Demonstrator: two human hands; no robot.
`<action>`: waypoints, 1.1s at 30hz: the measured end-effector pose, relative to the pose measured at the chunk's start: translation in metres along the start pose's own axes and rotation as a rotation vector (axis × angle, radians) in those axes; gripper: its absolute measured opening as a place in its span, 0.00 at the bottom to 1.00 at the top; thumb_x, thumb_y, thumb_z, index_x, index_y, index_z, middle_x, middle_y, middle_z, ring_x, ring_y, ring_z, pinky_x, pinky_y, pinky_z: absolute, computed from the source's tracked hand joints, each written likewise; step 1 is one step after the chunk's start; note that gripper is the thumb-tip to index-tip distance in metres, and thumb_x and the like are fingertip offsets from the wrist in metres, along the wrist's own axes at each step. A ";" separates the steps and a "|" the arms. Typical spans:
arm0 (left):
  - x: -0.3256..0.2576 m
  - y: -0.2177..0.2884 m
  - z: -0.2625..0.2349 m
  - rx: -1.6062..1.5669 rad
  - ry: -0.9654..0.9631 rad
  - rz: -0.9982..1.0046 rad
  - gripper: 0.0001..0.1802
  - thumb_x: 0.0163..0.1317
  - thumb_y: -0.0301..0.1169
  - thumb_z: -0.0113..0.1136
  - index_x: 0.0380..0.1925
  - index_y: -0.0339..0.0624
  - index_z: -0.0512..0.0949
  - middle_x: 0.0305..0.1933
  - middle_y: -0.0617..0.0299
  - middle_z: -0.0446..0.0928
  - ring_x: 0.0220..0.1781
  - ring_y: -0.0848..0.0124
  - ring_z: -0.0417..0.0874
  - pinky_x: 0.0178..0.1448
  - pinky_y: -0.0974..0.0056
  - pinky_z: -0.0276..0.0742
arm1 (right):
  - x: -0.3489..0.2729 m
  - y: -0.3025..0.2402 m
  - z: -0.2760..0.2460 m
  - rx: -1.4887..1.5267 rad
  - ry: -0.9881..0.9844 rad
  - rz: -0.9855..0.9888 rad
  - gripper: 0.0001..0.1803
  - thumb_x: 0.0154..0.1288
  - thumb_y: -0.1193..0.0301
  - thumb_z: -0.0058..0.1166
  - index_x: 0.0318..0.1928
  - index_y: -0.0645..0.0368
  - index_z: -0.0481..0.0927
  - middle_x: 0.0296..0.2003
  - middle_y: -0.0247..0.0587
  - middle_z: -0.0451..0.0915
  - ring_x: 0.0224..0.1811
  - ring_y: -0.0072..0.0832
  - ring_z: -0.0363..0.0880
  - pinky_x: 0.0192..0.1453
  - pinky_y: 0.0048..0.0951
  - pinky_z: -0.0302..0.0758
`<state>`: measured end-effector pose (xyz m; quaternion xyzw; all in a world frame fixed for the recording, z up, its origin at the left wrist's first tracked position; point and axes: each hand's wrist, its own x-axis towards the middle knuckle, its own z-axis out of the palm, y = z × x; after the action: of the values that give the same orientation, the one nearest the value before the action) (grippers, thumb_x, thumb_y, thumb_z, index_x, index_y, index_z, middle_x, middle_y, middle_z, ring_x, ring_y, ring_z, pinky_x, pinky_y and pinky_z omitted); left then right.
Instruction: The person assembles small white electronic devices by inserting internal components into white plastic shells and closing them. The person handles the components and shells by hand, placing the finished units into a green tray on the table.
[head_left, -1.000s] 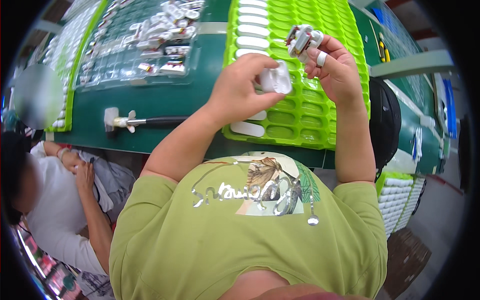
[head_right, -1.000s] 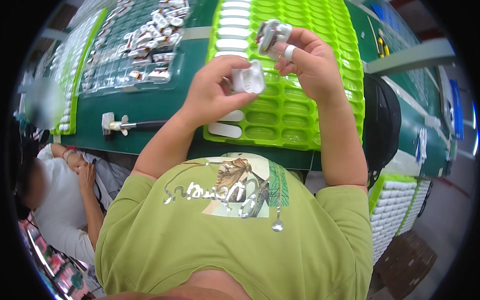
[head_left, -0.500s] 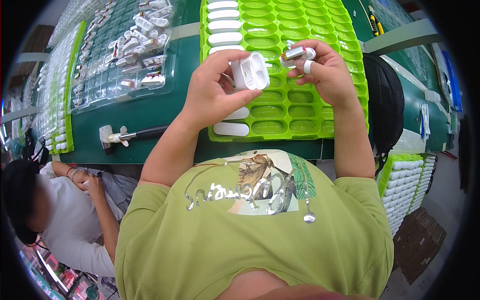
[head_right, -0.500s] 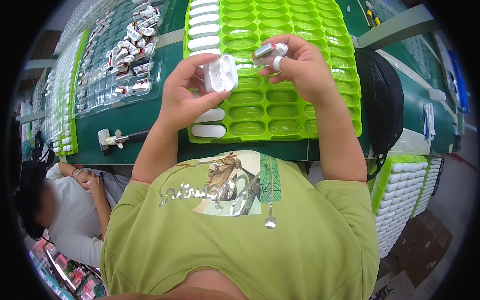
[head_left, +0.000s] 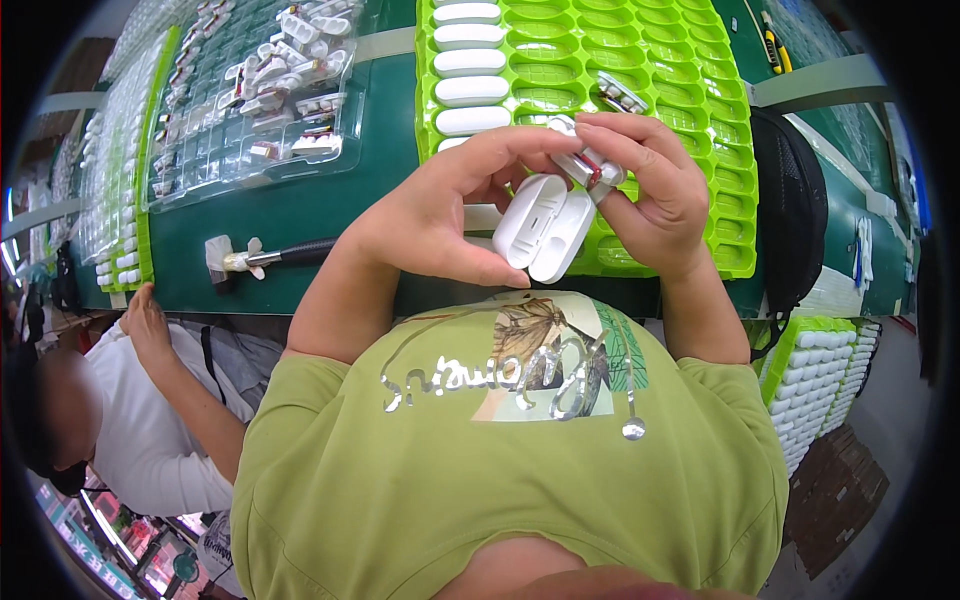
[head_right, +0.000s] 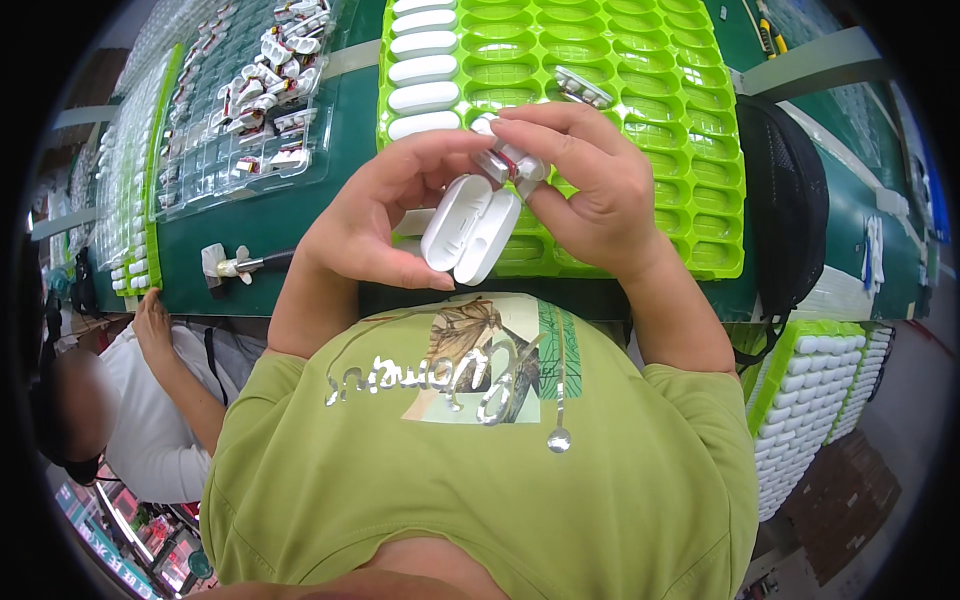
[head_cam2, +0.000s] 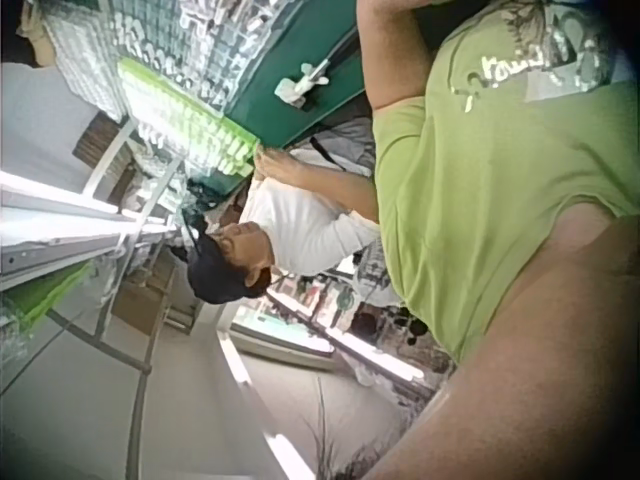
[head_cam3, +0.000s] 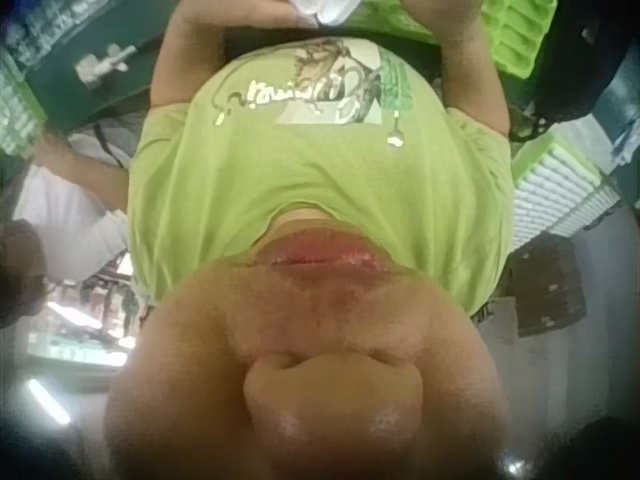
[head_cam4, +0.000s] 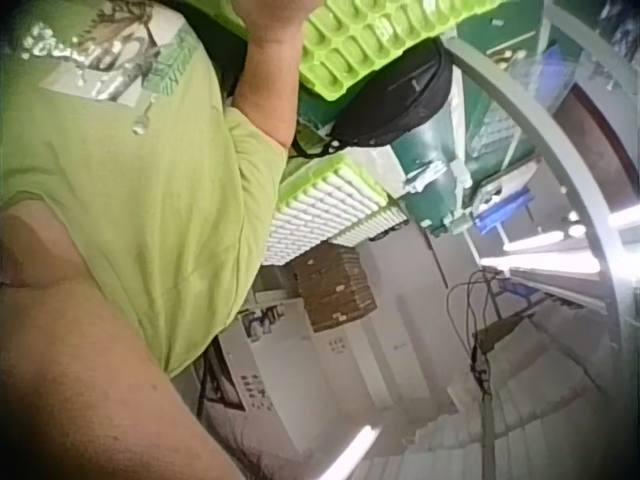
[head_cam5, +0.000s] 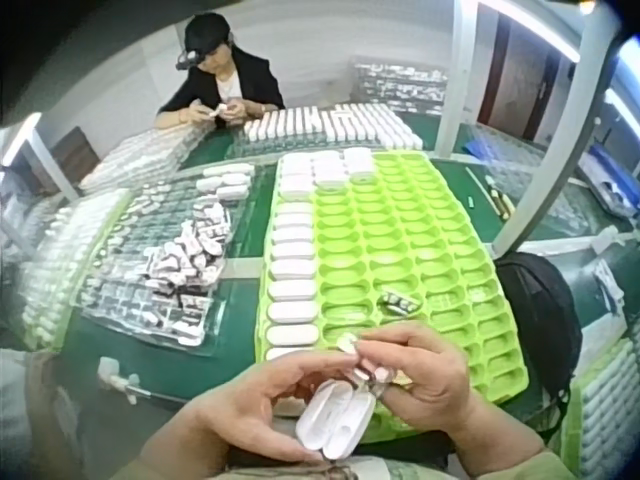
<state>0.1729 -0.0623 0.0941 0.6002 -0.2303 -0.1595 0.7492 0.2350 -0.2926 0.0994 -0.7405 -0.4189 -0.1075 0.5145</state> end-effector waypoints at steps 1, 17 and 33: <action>0.000 -0.004 -0.003 0.016 -0.010 0.025 0.57 0.39 0.27 0.81 0.70 0.34 0.59 0.58 0.52 0.75 0.58 0.65 0.79 0.61 0.62 0.73 | 0.000 0.000 -0.001 0.062 -0.046 0.033 0.27 0.48 0.85 0.61 0.53 0.59 0.83 0.50 0.46 0.82 0.51 0.37 0.82 0.55 0.33 0.79; -0.004 0.005 -0.004 -0.058 -0.197 -0.079 0.49 0.33 0.26 0.84 0.61 0.30 0.70 0.59 0.54 0.75 0.58 0.67 0.79 0.64 0.62 0.72 | -0.007 0.014 -0.013 1.145 -0.389 0.461 0.47 0.46 0.76 0.75 0.67 0.69 0.67 0.52 0.40 0.76 0.48 0.24 0.78 0.52 0.29 0.77; 0.010 -0.008 0.001 0.575 0.338 0.155 0.39 0.41 0.29 0.79 0.57 0.39 0.75 0.50 0.58 0.76 0.50 0.68 0.81 0.46 0.65 0.84 | -0.001 0.011 -0.008 0.385 -0.079 0.174 0.38 0.39 0.63 0.79 0.54 0.62 0.80 0.46 0.41 0.80 0.50 0.30 0.77 0.51 0.28 0.75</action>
<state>0.1816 -0.0701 0.0879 0.7854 -0.1836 0.0711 0.5868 0.2441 -0.3013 0.0949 -0.6656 -0.3862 0.0485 0.6367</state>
